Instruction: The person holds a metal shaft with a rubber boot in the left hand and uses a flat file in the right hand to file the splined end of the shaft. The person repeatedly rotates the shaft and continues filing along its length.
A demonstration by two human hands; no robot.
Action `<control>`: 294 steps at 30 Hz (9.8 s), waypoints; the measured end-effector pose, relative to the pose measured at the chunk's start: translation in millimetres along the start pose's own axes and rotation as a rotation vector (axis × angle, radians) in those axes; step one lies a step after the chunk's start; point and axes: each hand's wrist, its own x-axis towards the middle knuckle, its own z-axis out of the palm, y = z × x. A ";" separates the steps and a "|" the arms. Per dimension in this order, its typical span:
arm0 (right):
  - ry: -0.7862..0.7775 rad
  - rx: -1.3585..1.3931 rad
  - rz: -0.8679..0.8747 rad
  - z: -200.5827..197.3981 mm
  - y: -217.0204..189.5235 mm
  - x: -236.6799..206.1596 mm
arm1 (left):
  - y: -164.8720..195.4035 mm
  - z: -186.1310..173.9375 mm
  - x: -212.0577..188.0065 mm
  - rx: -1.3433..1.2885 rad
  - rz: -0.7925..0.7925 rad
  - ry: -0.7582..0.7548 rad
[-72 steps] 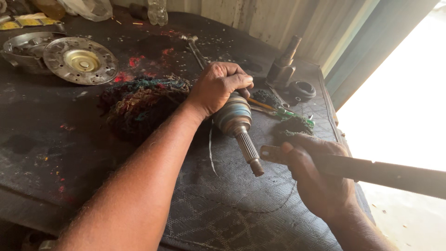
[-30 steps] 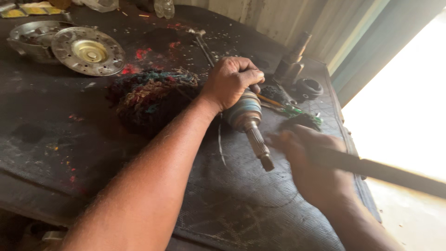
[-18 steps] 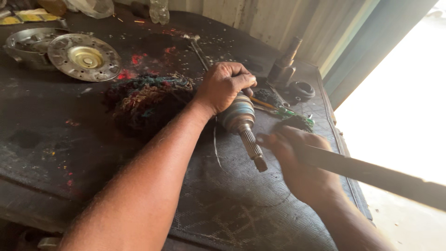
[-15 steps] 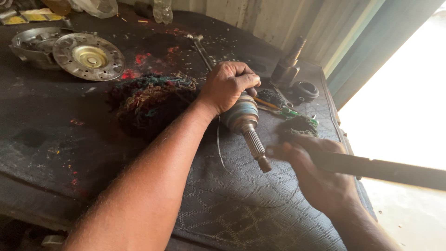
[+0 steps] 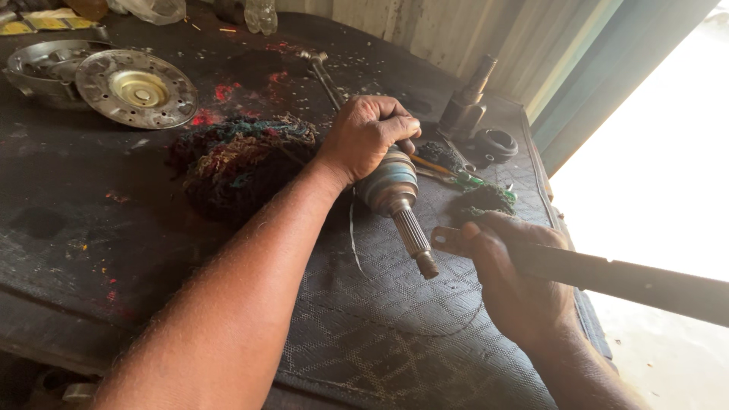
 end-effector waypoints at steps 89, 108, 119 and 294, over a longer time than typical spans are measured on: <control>-0.039 0.040 -0.125 20.5 -11.9 15.1 | -5.8 0.7 0.7 -0.077 -0.006 -0.028; -0.035 0.124 -0.181 22.2 -7.5 15.1 | -5.6 1.1 0.9 -0.066 0.013 -0.027; -0.014 0.049 -0.208 23.0 -8.6 16.4 | -4.3 1.4 0.6 -0.049 0.002 -0.019; -0.110 0.048 -0.084 7.1 -2.8 1.9 | -0.3 -1.2 -2.8 0.016 -0.018 -0.026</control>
